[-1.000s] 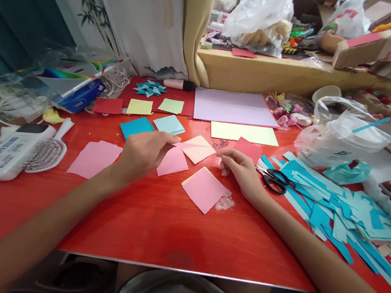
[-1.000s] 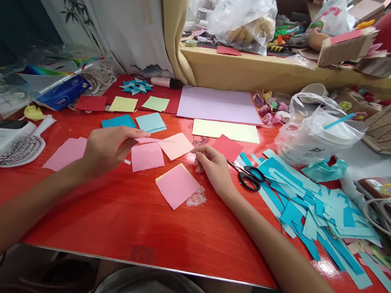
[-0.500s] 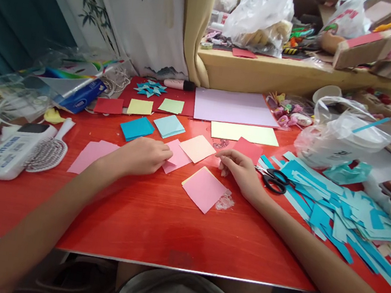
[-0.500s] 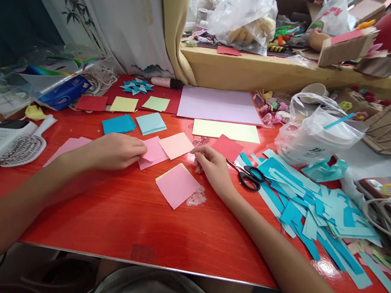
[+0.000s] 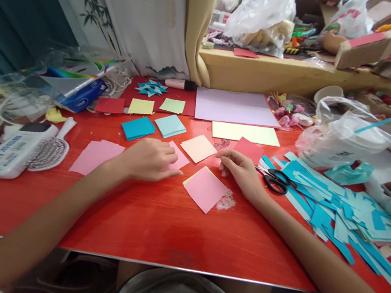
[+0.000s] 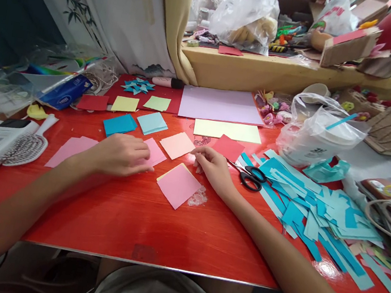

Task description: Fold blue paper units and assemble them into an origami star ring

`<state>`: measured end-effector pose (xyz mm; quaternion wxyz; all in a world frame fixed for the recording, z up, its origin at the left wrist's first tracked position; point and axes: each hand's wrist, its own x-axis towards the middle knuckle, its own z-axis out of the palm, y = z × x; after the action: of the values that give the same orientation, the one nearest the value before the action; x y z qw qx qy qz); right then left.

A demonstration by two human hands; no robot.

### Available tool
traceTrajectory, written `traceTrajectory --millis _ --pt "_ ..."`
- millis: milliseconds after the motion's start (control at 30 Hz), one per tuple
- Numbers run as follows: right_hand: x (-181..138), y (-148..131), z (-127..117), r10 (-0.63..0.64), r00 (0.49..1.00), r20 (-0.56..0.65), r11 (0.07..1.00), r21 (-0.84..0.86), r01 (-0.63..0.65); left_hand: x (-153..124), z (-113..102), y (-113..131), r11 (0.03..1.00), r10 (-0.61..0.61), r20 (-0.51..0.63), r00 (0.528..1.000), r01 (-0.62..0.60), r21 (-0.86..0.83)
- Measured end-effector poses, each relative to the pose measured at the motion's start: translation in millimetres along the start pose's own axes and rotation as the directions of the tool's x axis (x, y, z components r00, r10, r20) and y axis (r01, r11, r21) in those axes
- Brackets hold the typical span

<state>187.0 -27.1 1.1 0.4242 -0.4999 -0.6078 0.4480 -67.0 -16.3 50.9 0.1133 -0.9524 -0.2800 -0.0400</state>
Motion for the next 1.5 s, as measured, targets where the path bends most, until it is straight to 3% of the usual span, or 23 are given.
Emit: traceTrajectory --millis 133,233,1067,1500 --pt "0.1 0.7 0.0 -0.013 1.0 0.012 1.0 0.001 0.013 5.6 13.1 19.8 0.971 0.198 -0.128 0.972 -0.213 -0.113" --pt "-0.4 0.2 0.3 -0.018 1.0 0.011 1.0 0.004 0.018 7.9 23.7 30.8 0.946 0.266 -0.201 0.943 -0.295 -0.134" --pt "-2.2 -2.3 1.4 -0.014 1.0 0.019 1.0 -0.028 0.014 6.4 36.4 37.3 0.925 0.371 -0.369 0.852 -0.375 0.064" --pt "-2.2 -5.1 2.5 -0.006 1.0 0.012 1.0 -0.018 0.007 6.8 35.5 44.2 0.935 0.343 -0.386 0.857 -0.349 0.055"
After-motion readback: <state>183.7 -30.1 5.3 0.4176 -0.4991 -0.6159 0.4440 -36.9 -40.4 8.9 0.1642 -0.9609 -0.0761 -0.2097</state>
